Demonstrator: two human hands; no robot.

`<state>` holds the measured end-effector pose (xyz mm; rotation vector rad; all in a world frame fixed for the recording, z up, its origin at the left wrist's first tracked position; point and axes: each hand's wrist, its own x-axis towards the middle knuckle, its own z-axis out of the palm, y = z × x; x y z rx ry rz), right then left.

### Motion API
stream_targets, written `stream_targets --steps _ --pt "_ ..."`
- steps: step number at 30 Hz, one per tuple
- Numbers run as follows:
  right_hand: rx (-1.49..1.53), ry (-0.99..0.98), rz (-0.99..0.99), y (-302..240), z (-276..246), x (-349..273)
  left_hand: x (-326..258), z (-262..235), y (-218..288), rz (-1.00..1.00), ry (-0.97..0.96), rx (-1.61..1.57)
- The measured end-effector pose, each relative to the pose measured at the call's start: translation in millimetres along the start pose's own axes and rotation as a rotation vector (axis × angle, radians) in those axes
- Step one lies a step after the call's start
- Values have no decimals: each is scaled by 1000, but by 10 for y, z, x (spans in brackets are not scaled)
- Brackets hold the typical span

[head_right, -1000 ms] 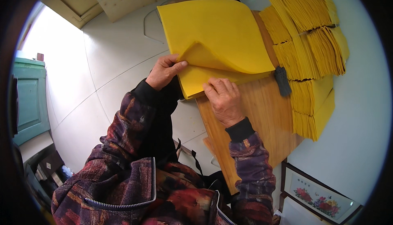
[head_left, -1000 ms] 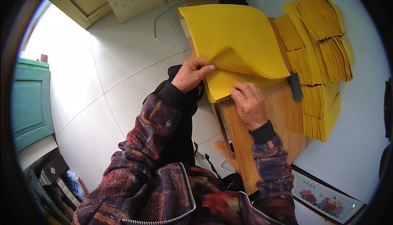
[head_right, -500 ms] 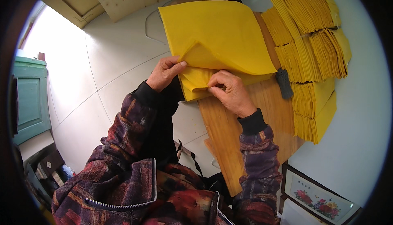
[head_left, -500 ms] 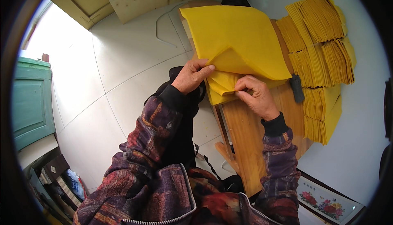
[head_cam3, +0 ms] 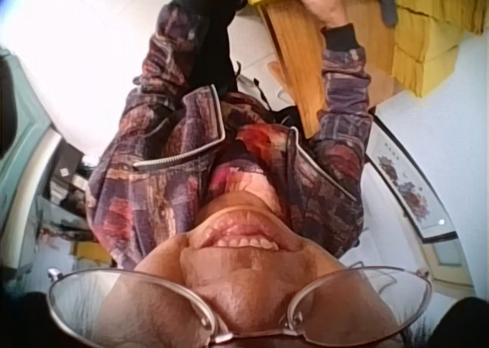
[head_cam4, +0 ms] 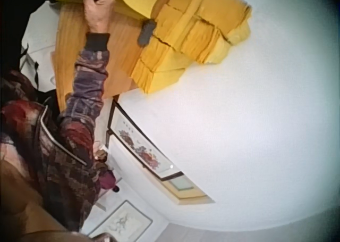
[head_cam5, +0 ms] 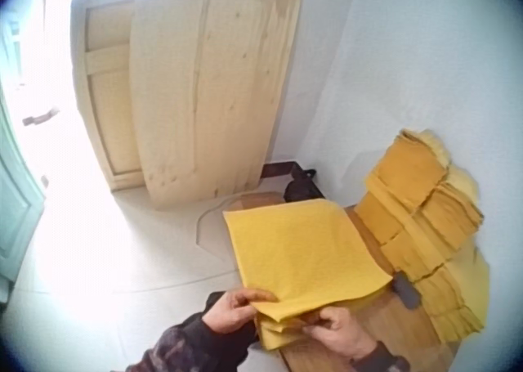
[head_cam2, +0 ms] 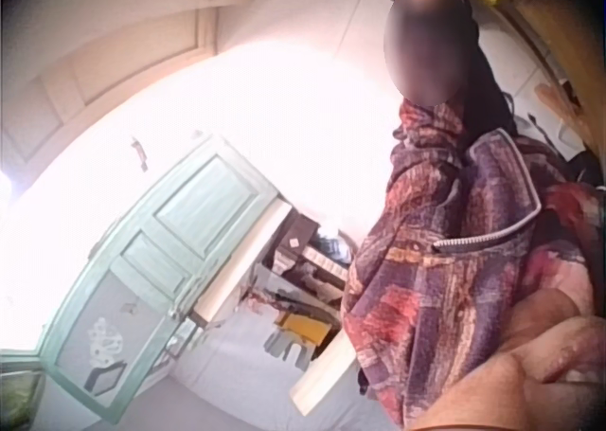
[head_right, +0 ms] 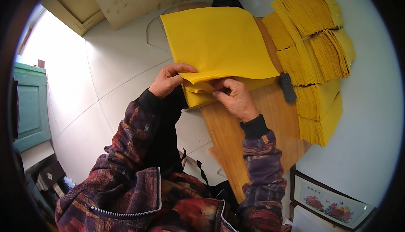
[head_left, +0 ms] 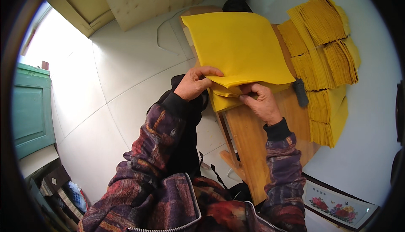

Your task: The person folds yellow paper sheets in half on a wooden table, presses the crease, and stacks the folded sheets. The person repeats this process with multiple sheets, maintaining a neat stack of folded paper.

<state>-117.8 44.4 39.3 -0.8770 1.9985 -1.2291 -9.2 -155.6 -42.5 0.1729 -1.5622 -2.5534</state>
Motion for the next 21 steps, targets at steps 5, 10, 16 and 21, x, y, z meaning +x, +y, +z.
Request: stream_targets --steps 5,10,16,21 --pt "-328 227 -166 -127 85 -138 -11 24 -34 -33 37 -40" --pt "-701 309 -433 -143 334 -410 -5 8 -78 -39 74 -5" --pt "-989 217 -498 -7 413 -383 11 -8 -118 -38 57 -45" --pt "-1066 223 -554 11 403 -338 8 -21 -91 -18 41 9"
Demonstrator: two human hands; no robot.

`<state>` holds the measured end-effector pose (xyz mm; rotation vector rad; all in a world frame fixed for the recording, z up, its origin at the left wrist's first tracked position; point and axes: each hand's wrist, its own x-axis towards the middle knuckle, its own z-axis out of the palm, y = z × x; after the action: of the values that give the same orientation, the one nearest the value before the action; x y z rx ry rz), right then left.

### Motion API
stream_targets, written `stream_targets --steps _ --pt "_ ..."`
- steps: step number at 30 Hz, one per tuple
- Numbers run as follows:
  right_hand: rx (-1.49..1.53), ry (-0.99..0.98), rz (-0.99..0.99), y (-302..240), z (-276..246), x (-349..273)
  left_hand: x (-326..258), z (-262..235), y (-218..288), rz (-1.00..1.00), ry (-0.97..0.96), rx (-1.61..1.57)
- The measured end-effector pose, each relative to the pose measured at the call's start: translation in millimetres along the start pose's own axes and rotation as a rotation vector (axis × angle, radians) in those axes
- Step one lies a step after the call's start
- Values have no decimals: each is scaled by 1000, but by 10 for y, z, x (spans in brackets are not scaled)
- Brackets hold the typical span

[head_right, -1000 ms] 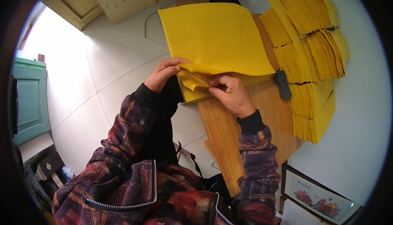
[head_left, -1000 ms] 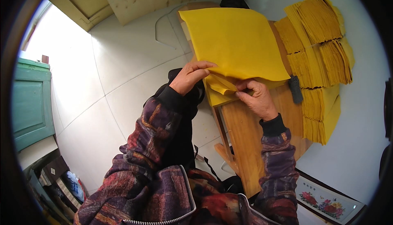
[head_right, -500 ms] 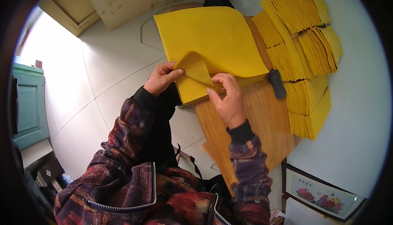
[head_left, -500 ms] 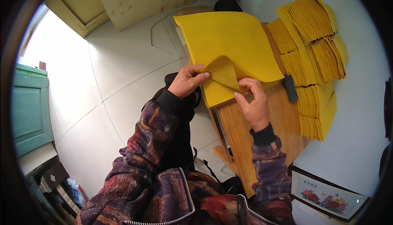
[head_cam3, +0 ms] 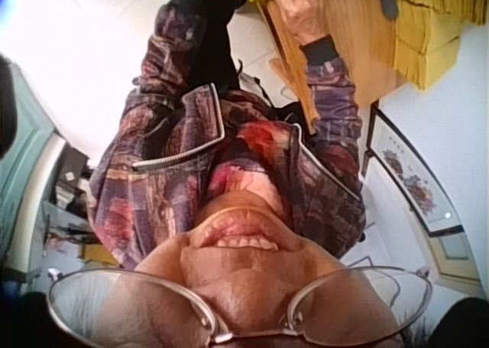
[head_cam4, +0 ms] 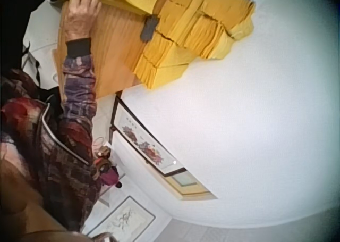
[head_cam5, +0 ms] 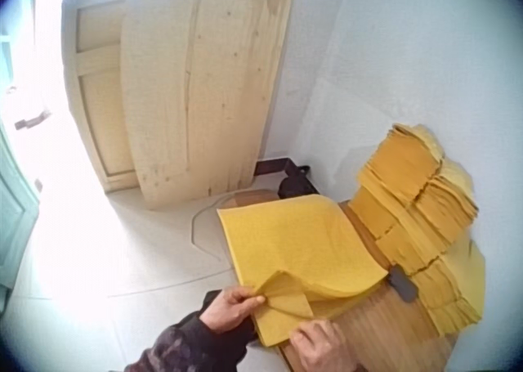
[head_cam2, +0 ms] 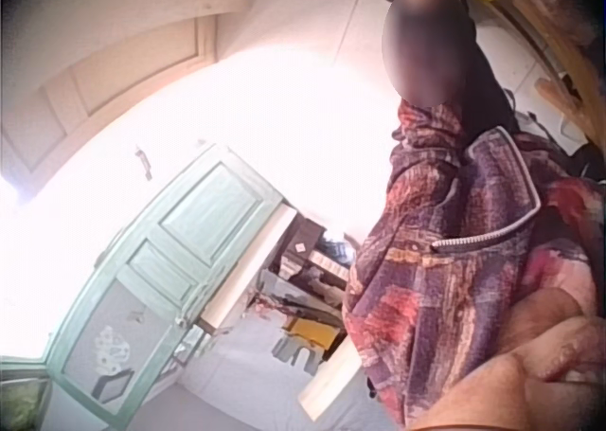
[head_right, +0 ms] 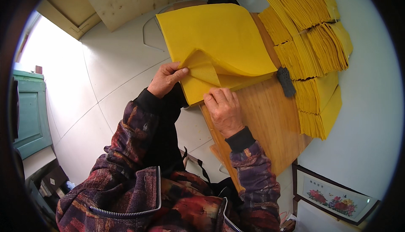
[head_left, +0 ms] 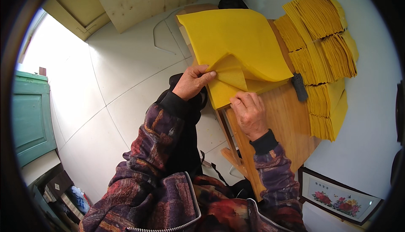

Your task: The person folds yellow paper sheets in half on a wooden table, presses the crease, and stacks the folded sheets. The person repeats this process with multiple sheets, maintaining a neat stack of folded paper.

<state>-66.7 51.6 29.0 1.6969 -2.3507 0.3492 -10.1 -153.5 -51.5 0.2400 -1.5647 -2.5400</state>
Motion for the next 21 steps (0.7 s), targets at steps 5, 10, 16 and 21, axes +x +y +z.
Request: stream_targets --steps 5,10,16,21 --pt "-25 13 -43 34 2 43 0 0 -1 -12 23 23" --pt "-5 -2 -63 66 17 59 6 -15 -7 -9 4 -5" --pt "55 20 -61 97 19 89 9 -4 -11 -24 -14 -58" --pt "338 13 133 104 6 149 1 -20 3 -16 -32 -38"
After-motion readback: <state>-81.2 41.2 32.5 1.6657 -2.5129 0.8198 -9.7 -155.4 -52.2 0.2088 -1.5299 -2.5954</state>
